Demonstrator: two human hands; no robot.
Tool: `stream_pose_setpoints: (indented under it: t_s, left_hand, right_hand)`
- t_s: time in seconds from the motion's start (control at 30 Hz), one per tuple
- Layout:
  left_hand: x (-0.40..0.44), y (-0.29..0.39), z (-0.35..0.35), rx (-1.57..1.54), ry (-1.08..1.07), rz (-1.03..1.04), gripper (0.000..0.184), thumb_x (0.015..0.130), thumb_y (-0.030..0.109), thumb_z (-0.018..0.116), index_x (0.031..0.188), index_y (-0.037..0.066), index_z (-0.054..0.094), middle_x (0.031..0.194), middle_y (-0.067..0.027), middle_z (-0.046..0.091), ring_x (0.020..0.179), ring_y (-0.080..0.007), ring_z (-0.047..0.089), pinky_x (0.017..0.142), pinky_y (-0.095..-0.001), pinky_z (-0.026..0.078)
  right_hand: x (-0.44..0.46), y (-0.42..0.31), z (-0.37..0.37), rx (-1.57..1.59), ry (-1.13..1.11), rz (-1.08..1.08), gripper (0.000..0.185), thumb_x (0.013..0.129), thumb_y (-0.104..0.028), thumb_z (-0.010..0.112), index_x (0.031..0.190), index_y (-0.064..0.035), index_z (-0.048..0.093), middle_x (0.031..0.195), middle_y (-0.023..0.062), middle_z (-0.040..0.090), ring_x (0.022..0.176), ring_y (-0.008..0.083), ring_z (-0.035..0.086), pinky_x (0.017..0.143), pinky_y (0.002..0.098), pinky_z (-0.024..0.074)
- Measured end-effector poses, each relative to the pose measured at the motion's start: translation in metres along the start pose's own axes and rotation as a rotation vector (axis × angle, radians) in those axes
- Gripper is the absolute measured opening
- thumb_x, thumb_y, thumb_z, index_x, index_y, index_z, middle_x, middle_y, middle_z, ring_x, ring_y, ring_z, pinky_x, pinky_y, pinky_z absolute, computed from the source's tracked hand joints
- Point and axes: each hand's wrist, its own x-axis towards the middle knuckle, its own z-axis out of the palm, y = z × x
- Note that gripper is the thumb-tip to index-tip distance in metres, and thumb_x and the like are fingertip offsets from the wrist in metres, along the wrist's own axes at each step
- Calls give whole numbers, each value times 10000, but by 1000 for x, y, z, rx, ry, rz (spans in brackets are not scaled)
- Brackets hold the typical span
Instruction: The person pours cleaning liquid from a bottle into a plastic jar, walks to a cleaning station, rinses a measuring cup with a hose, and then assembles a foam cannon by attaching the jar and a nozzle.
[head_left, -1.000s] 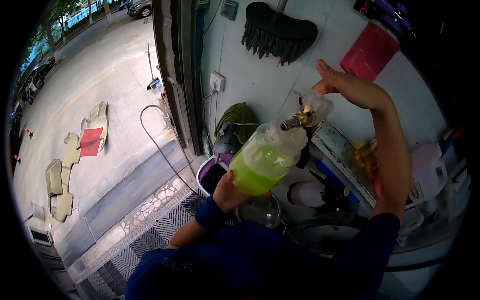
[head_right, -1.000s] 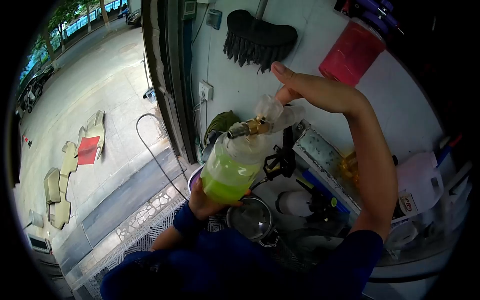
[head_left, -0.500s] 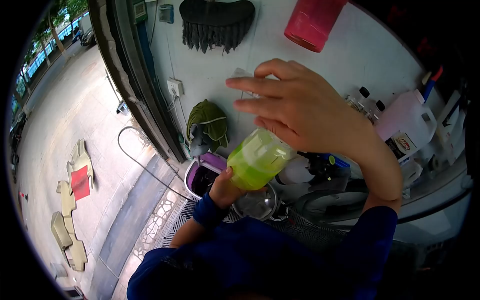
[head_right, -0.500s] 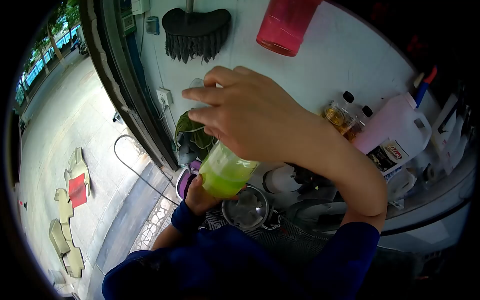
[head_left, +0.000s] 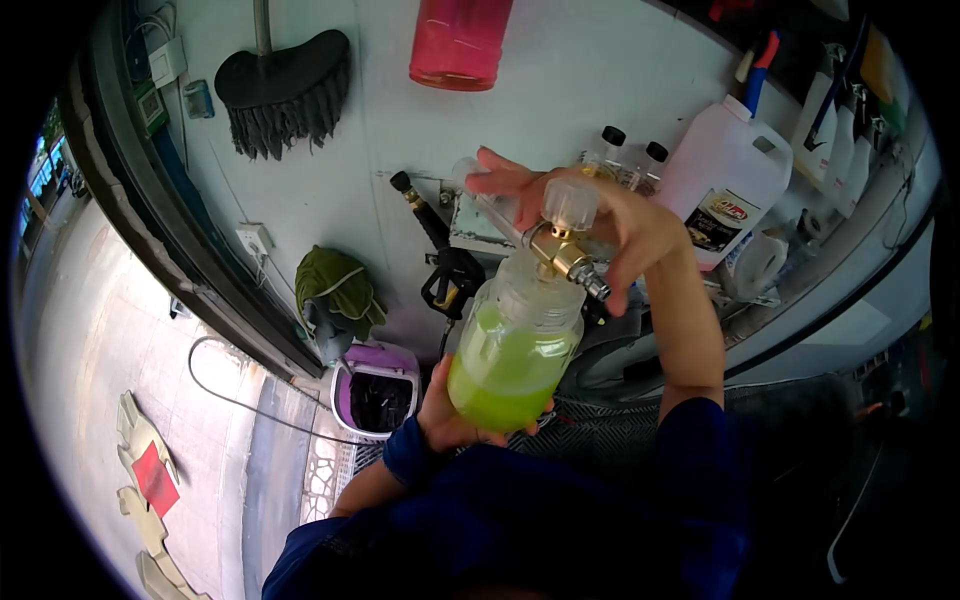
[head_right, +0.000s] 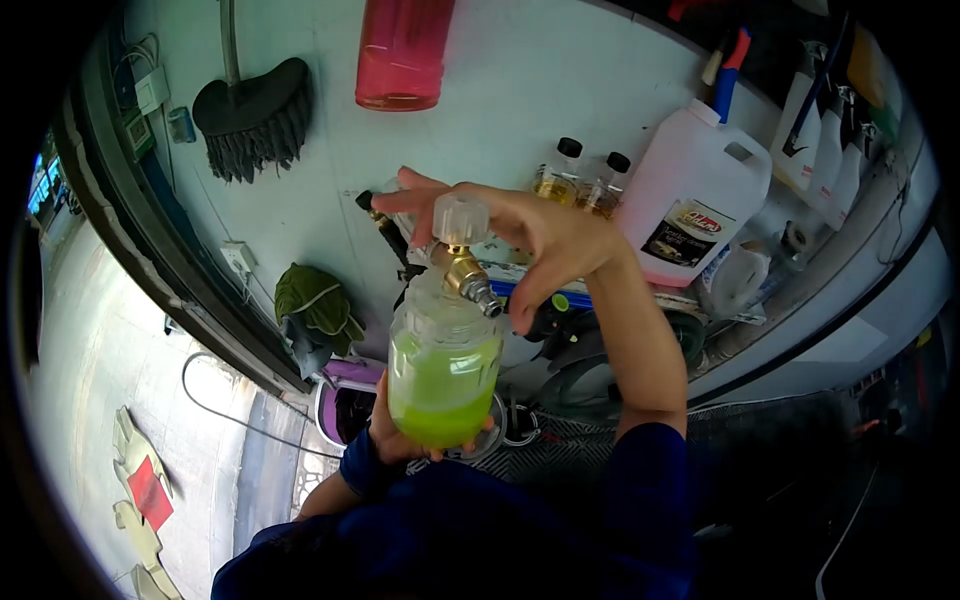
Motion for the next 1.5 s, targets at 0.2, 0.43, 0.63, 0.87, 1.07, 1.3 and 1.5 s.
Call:
stream_pose_setpoints:
  t_s: [0.2,0.43,0.63,0.87,1.07,1.3,1.5]
  left_hand:
    - [9,3,4,239,30,47,928,859,586,597,1537,115,173,1494,-335,237,1282,-599,345,931,-624,495]
    - [29,-6,-3,344,16,169,874,880,516,622,1527,107,199,1536,-263,229,1333,-594,280,987,-645,437]
    - [50,-19,7,357,2,177,872,873,508,637,1526,119,210,1539,-268,218,1343,-587,270,1003,-654,411]
    - [88,-22,23,671,58,207,917,848,576,635,1527,121,220,1517,-270,261,1319,-567,327,933,-622,489]
    - [116,-33,31,875,87,372,899,852,562,639,1512,94,245,1490,-230,351,1314,-464,413,952,-593,478]
    - [133,-48,36,1175,26,667,839,872,486,660,1474,40,282,1454,-178,417,1280,-368,490,946,-559,496]
    - [174,-46,54,1162,-34,799,805,891,459,647,1472,41,281,1409,-164,463,1244,-339,525,937,-533,509]
  right_hand:
    - [-24,-6,8,-229,243,-140,624,628,-582,827,955,-80,650,1094,105,636,1253,356,497,1154,572,-53]
    - [-43,-6,20,-308,603,-84,634,680,-687,699,854,-80,642,955,102,658,1060,329,606,1156,581,-57]
    - [-60,-22,7,-352,604,-145,659,687,-686,714,927,-75,658,1005,74,645,1129,283,583,1160,570,-60]
    - [-82,-60,2,-176,612,-178,896,670,-619,748,1274,10,546,1318,197,542,1285,304,480,1162,497,186]
    - [-97,-96,-12,-57,605,-179,670,823,-510,711,1219,18,594,1330,232,531,1442,403,245,1155,505,212]
    - [-119,-109,-12,-99,706,-126,630,828,-502,714,1203,-5,617,1343,212,530,1448,397,235,1149,492,236]
    - [-124,-111,-7,82,853,-272,726,971,-522,470,1481,-27,317,1506,180,374,1446,321,273,1146,433,262]
